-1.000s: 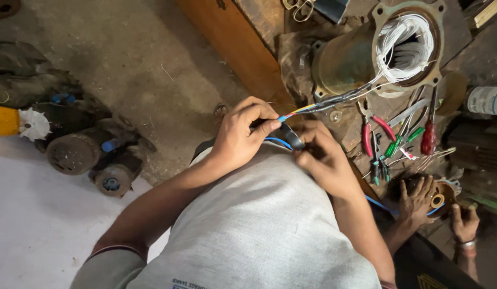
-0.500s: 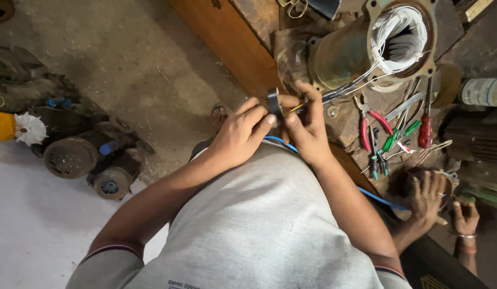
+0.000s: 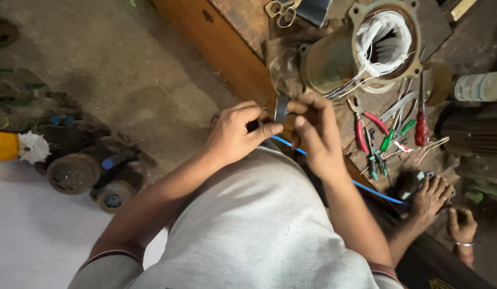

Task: The person cuts pieces from a black insulating sheet with scissors, folds and shapes them by hand, and inserts them into the slots of an electric motor stator on the workbench. They also handle the stator's white winding wires and use pliers on the wires while working around the motor housing.

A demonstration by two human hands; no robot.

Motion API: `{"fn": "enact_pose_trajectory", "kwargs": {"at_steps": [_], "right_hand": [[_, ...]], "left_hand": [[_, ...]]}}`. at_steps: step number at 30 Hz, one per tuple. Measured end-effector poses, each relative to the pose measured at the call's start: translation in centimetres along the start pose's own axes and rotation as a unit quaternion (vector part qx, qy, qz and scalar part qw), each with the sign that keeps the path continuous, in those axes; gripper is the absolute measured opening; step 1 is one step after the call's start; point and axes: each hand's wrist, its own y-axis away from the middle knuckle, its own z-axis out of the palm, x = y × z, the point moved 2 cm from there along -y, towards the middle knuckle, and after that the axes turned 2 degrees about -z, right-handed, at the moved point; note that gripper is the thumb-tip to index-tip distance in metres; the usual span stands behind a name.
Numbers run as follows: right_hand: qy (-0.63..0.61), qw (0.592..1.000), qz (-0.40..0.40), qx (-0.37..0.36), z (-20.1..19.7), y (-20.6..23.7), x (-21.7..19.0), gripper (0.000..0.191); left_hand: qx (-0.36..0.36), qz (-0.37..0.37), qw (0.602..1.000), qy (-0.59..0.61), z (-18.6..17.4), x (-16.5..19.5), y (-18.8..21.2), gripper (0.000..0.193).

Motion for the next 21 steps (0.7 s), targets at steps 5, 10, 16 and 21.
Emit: {"fn": "enact_pose_trajectory", "kwargs": {"at_steps": [5, 10, 16, 21], "right_hand": [[0.106, 0.992, -0.012, 0.067, 0.0, 1.3, 3.7, 0.014], [0.325, 0.939, -0.107, -0.041, -0.1, 0.3, 4.7, 0.018], [-0.07, 0.98, 0.184, -0.007, -2.5, -0.1, 1.6, 0.038], [-0.123, 0.986, 0.108, -0.009, -1.3, -0.4, 1.0, 0.032]], "left_hand": [[-0.064, -0.241, 0.954, 0.165, 2.6, -1.6, -0.9, 0.042], [-0.085, -0.045, 0.994, 0.056, 1.9, -1.7, -0.1, 0.03], [-0.043, 0.034, 0.993, 0.103, -0.1, -1.1, -0.7, 0.03], [-0.068, -0.057, 0.994, 0.062, 1.2, -0.7, -1.8, 0.032]]}}
